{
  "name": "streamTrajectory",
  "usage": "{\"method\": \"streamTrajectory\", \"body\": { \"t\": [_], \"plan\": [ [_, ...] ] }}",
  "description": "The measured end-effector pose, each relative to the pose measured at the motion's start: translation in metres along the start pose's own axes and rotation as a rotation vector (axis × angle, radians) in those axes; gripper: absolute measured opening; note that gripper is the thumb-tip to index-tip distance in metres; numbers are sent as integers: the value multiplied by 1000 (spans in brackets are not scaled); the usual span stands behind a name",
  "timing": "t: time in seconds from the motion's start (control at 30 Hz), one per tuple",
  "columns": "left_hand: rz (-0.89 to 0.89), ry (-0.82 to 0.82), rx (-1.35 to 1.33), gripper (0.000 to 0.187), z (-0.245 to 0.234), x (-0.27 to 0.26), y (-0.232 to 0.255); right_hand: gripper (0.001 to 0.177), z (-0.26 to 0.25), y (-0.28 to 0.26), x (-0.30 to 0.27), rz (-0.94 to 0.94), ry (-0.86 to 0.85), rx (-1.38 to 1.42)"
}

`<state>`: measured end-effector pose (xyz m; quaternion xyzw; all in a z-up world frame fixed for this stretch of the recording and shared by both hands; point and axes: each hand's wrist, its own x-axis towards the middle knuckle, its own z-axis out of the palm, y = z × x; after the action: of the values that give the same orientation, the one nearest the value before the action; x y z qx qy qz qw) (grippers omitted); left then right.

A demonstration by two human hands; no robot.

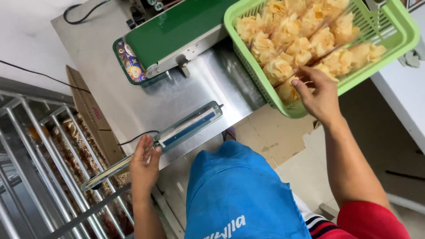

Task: The person is filling small plastic bags with snacks and sealing them using a manual heat sealer at a production workstation.

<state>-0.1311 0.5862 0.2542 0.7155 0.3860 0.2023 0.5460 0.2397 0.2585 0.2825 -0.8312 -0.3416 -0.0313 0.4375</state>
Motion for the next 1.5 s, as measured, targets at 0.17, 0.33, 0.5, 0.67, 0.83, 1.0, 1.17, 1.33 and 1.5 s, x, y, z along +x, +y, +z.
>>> {"method": "streamTrajectory", "body": {
  "t": [0.17, 0.33, 0.5, 0.67, 0.83, 1.0, 1.17, 1.33, 1.5],
  "plan": [
    [-40, -3, 1, 61, 29, 10, 11, 32, 21, 39, 63, -200, -62, -252],
    [-53, 4, -20, 63, 66, 23, 22, 29, 58, 45, 119, -360, -175, -419],
    [-253, -70, -18, 67, 85, 37, 42, 39, 85, 42, 188, -341, -343, -378],
    [-232, -82, 54, 64, 105, 49, 55, 19, 120, 64, 222, -293, -647, -627],
    [-228, -112, 20, 66, 107, 64, 62, 12, 73, 48, 227, -577, -330, -500],
    [33, -196, 47, 65, 122, 125, 76, 9, 74, 12, 257, -808, -263, -610],
    [226, -255, 59, 87, 135, 197, 127, 12, 70, -92, 276, -911, -123, -546],
    [284, -184, 32, 118, 151, 247, 123, 18, 115, -152, 275, -987, -50, -388],
    [338, 1, 17, 121, 149, 270, 61, 16, 183, -148, 212, -834, -115, -188]
  ]
}}
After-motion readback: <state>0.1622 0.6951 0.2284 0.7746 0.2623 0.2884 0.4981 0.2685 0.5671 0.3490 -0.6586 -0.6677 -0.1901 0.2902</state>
